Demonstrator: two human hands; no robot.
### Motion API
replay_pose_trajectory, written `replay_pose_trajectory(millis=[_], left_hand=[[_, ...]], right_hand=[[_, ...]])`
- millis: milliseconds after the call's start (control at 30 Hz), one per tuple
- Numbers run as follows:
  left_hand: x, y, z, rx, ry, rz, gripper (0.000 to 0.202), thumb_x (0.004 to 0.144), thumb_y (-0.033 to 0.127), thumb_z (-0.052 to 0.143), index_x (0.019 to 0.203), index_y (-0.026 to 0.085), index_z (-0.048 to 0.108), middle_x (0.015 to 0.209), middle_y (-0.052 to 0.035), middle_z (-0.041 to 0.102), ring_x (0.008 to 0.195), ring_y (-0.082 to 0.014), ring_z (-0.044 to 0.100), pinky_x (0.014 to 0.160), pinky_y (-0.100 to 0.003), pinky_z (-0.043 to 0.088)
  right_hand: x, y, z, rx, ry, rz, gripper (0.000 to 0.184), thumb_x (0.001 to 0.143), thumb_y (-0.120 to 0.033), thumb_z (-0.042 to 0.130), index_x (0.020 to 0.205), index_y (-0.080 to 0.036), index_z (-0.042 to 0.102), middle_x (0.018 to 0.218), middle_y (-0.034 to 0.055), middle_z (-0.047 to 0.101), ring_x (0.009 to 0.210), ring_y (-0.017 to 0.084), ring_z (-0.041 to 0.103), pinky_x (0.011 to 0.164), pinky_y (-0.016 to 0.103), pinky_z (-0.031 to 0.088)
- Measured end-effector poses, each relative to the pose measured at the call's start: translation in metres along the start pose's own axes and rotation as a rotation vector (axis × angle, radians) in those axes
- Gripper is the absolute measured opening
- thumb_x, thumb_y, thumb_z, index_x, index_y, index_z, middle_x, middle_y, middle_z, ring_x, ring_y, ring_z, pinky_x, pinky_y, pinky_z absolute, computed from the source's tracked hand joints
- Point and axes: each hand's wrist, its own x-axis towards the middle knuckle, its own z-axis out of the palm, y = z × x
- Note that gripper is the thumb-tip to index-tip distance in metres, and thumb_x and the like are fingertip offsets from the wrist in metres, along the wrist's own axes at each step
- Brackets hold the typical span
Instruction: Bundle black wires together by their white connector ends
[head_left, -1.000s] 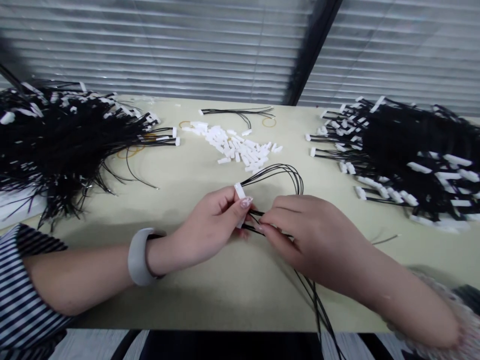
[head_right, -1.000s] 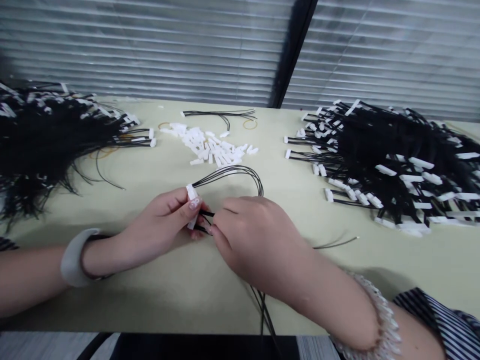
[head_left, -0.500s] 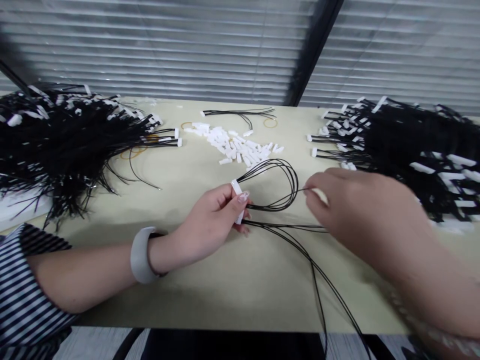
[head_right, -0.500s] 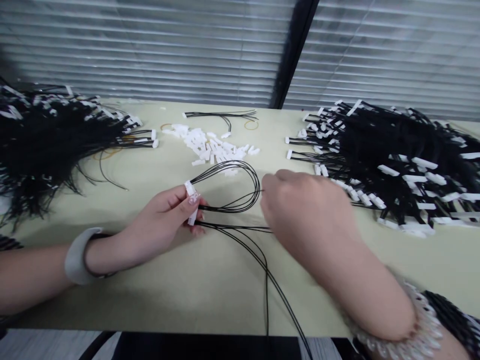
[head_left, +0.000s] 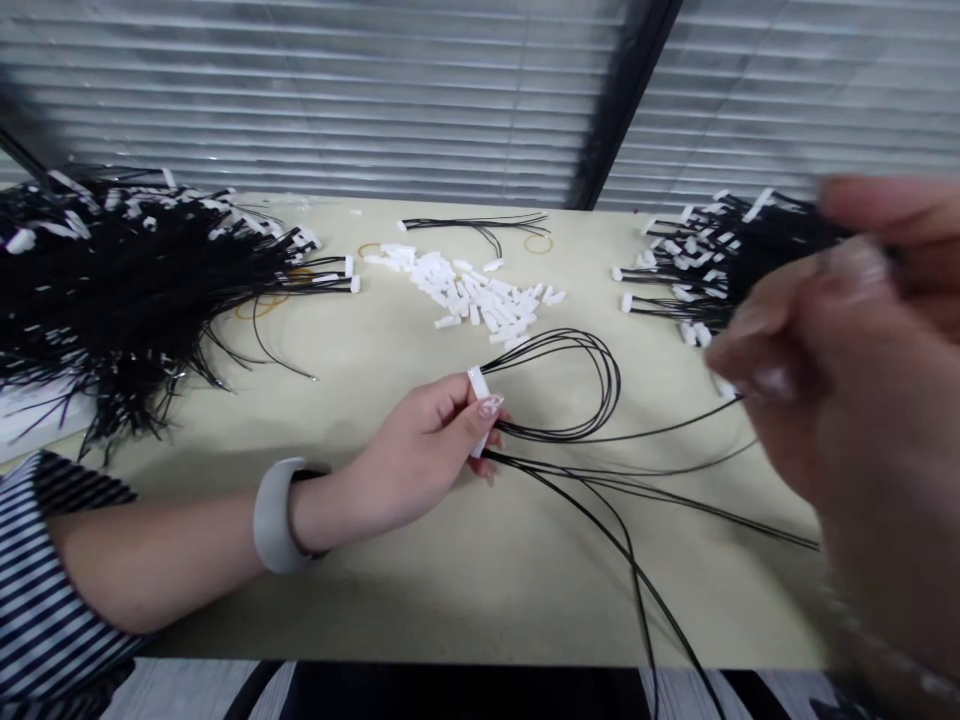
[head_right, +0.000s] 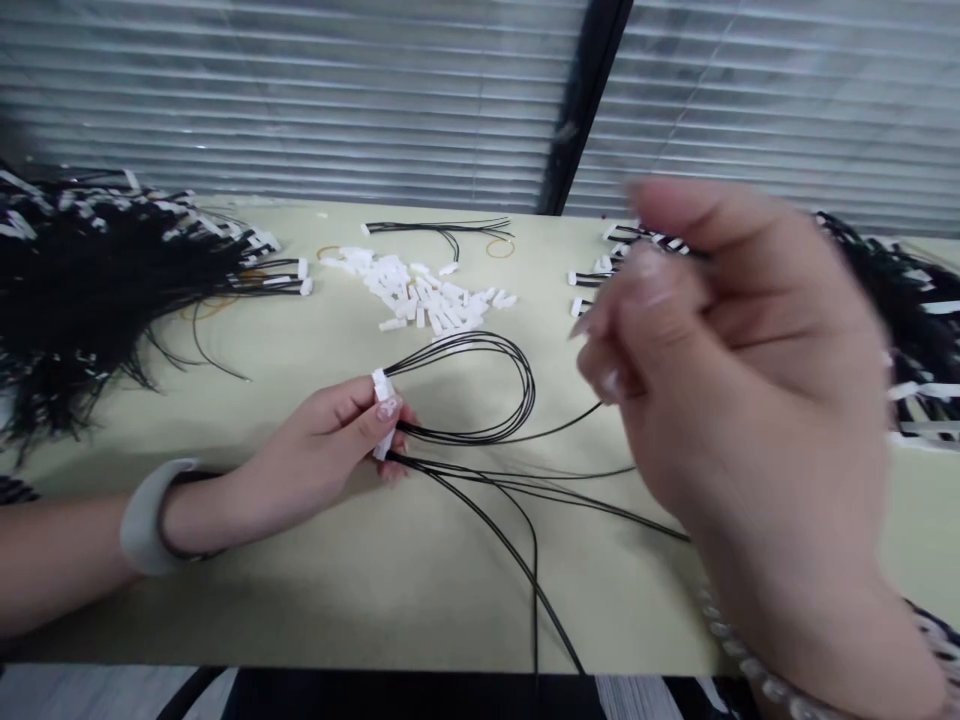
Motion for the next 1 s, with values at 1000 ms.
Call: replay_pose_trajectory(millis=[1000], left_hand=[[-0.007,0.0,0.003,0.127,-0.044,0.1,0.021,0.086,0.032,0.044,0.074,0.016,0.049,0.068,0.0025,0.05,0.056,-0.0067,0.052,0.052,-0.018,0.048]], right_hand=[[-0.012,-0.009,0.03,-0.205,-0.254,0.094,0.03,0.079,-0.021,0.052,0.051,-0.016,0.043,0.045,-0.0039,0.033,0.043,0.006,0.028,0.039,0.02,0.025]])
